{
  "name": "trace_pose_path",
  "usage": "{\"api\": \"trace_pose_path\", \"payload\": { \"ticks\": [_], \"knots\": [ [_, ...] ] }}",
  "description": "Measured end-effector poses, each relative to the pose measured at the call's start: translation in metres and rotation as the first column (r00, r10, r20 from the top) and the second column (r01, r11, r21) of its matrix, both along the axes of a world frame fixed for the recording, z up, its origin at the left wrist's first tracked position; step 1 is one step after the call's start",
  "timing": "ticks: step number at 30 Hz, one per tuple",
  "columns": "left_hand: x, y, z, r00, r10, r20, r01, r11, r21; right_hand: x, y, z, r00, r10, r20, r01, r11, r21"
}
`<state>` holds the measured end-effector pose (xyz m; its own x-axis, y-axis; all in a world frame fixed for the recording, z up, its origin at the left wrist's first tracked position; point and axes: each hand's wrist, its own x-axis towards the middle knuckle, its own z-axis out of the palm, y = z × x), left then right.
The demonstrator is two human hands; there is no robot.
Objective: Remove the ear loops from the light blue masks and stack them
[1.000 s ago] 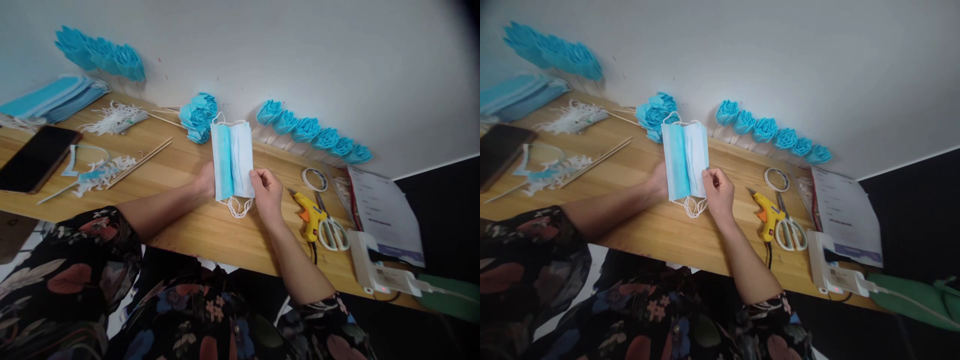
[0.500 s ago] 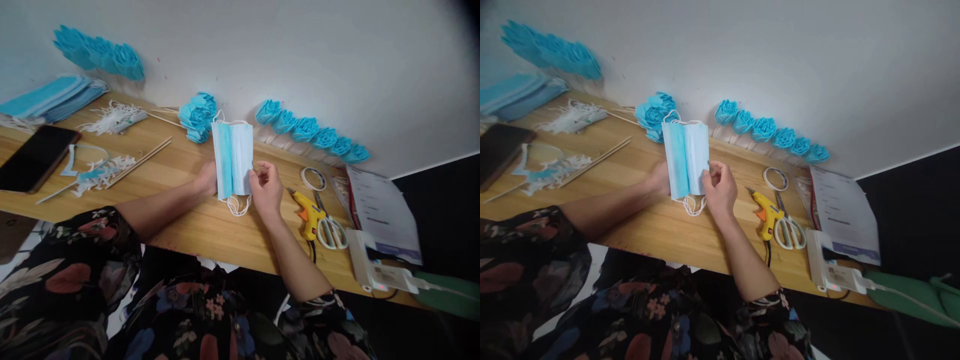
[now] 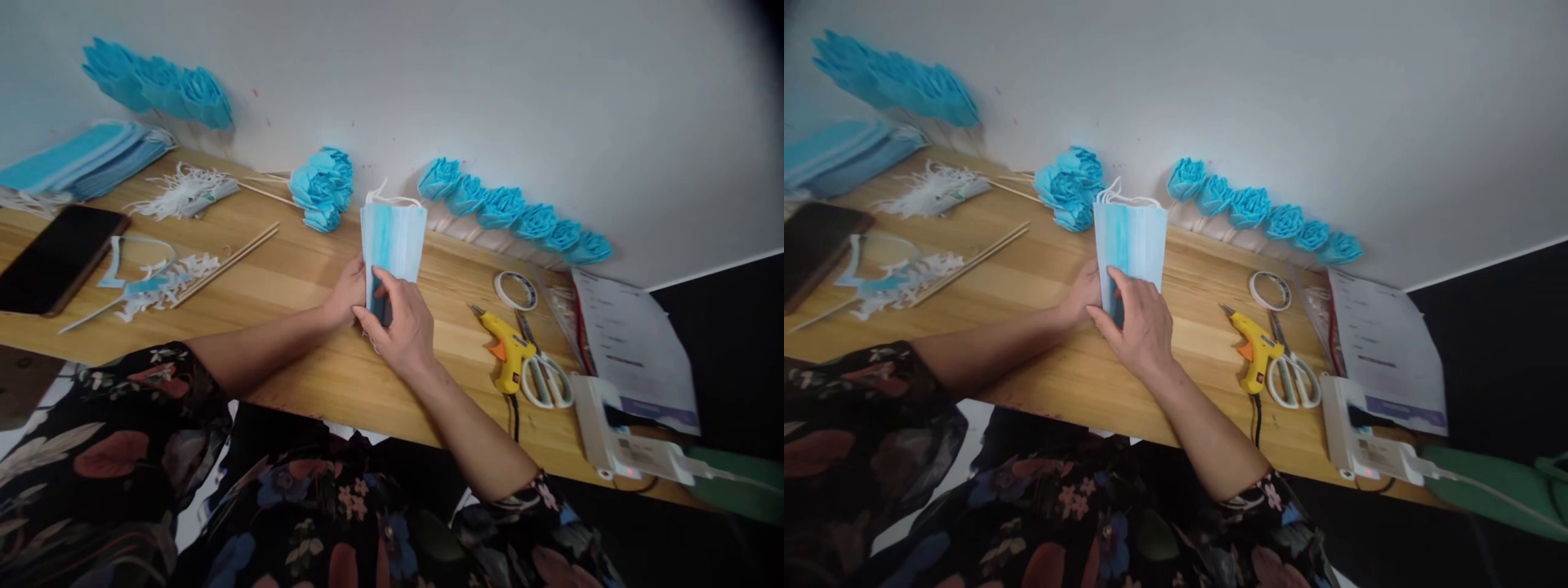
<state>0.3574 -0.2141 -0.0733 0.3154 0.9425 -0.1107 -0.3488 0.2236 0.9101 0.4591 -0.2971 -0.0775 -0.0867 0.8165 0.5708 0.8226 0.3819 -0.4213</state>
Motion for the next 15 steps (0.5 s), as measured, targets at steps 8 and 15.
{"api": "trace_pose_path", "payload": {
  "ticks": [8, 15],
  "knots": [
    [-0.001, -0.007, -0.005, 1.0, -0.022, 0.012, 0.022, 1.0, 0.011, 0.003, 0.002, -0.006, 0.977, 0.065, -0.203, -0.083, 0.993, -0.082],
    [0.004, 0.003, -0.008, 0.993, 0.056, 0.105, -0.04, 0.987, -0.154, 0.012, 0.003, -0.002, 0.931, 0.012, -0.364, -0.025, 0.999, -0.03]
  ]
}}
